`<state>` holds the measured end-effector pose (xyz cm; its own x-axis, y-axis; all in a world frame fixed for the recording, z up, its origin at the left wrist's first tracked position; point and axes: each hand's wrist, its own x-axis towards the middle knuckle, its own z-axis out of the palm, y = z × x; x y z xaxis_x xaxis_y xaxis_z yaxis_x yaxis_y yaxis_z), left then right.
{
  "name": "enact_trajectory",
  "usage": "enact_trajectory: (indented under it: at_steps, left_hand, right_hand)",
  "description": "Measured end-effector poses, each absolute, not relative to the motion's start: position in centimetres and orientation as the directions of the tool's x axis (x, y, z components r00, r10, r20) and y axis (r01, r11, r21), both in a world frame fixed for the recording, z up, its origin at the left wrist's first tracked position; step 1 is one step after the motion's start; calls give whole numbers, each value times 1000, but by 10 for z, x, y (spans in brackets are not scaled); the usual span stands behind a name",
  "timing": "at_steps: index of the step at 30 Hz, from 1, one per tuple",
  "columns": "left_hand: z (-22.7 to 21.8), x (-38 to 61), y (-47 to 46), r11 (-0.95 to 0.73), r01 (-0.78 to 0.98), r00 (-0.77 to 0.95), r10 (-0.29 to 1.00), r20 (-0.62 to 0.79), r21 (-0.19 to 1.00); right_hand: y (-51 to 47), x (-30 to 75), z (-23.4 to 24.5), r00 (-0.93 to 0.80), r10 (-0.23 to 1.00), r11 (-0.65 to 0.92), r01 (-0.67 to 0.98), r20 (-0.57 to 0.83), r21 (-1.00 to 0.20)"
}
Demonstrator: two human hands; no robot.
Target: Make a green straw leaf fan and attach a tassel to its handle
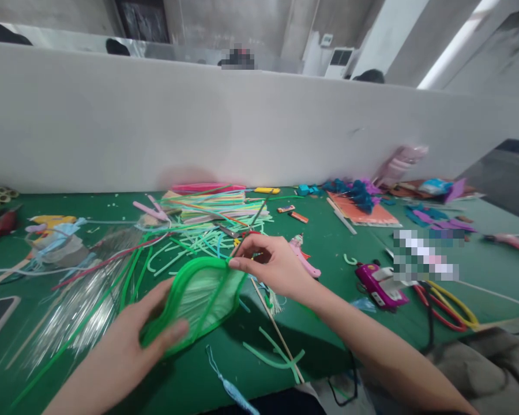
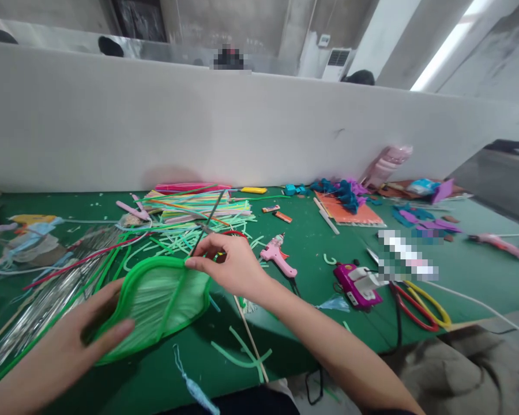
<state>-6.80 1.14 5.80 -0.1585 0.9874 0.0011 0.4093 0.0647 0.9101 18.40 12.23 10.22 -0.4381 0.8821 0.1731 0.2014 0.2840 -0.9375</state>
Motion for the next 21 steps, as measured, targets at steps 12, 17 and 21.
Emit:
enact_trajectory:
  at_steps: [12,17,21]
  left_hand:
    - [82,-57,58,-1,316,17,1000,-4,949]
    - [68,-34,78,283,-120,202,946,-255,952]
    - [68,-22,47,426,-278,343,881,-326,861]
  right_hand:
    - [133,198,128,-709,696,188,30,112,-982]
    - [139,194,116,-774,625,-1,-138,107,-990]
    - [139,189,108,-760,638,-32,-191,127,-981]
